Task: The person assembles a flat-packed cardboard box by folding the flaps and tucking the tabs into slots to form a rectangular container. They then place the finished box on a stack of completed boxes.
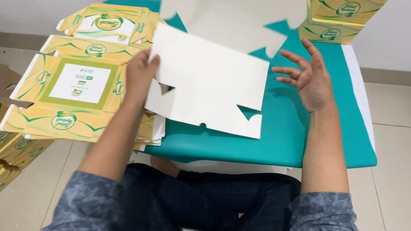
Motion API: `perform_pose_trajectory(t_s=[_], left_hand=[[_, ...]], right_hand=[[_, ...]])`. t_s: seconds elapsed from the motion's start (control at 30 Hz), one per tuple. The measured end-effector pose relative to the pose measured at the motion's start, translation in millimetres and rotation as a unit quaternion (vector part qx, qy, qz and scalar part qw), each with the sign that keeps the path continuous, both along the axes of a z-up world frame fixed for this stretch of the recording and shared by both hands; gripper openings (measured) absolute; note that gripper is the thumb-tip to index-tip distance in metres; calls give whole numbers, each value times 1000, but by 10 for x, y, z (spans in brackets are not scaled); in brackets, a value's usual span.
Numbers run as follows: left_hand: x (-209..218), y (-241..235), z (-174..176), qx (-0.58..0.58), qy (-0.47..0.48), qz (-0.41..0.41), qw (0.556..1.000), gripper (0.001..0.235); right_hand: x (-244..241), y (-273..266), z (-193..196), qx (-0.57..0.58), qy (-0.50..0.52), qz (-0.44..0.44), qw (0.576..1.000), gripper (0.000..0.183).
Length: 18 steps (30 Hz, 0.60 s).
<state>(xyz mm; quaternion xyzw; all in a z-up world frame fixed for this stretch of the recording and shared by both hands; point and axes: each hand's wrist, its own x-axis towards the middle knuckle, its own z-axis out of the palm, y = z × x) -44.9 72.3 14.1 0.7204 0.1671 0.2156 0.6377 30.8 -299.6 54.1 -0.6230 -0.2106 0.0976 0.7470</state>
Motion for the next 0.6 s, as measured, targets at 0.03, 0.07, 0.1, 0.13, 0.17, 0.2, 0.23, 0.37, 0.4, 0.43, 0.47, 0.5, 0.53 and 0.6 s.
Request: perform_pose_trajectory(t_s=[0.03,0.07,0.1,0.13,0.17,0.2,0.23,0.37,0.4,0.43,0.47,0.5,0.53,0.6], left_hand=[[-56,-137,-38,-1,-1,-4,1000,18],[-110,-269,-76,9,5,-57,998,29],[-171,-400,-116,18,12,-109,994,43],[-186,-418,-40,16,12,-113,993,43],[-202,-423,51,52,60,-118,990,50],[-220,-428,144,87,107,-122,983,58],[-273,-423,276,89,106,-124,982,58],[-474,-421,794,201,145,-138,959,47],[-523,-431,910,225,130,-142,955,45],[-542,-494,938,225,129,-146,955,45],[-566,-553,965,268,152,-220,926,51],[-606,-613,988,309,173,-292,889,58],[-597,-685,870,308,171,-296,888,58],[-576,-832,631,463,164,-457,742,84]], right_hand=[[52,-49,-76,-1,-1,-4,1000,85],[106,-96,-153,-23,10,-38,999,71],[156,-144,-228,-45,22,-71,996,59],[169,-147,-252,-47,22,-75,996,59],[185,-136,-278,-101,-1,-88,991,56],[200,-127,-302,-156,-23,-100,982,53],[56,-38,-206,-154,-23,-102,982,53],[-619,383,147,-451,-240,55,858,76],[-819,499,218,-505,-278,147,804,91],[-875,568,186,-506,-276,144,804,91],[-934,642,152,-563,-285,186,753,78],[-1006,713,120,-616,-292,226,696,66],[-998,710,-27,-618,-289,224,696,66],[-959,699,-312,-672,-398,177,599,53]])
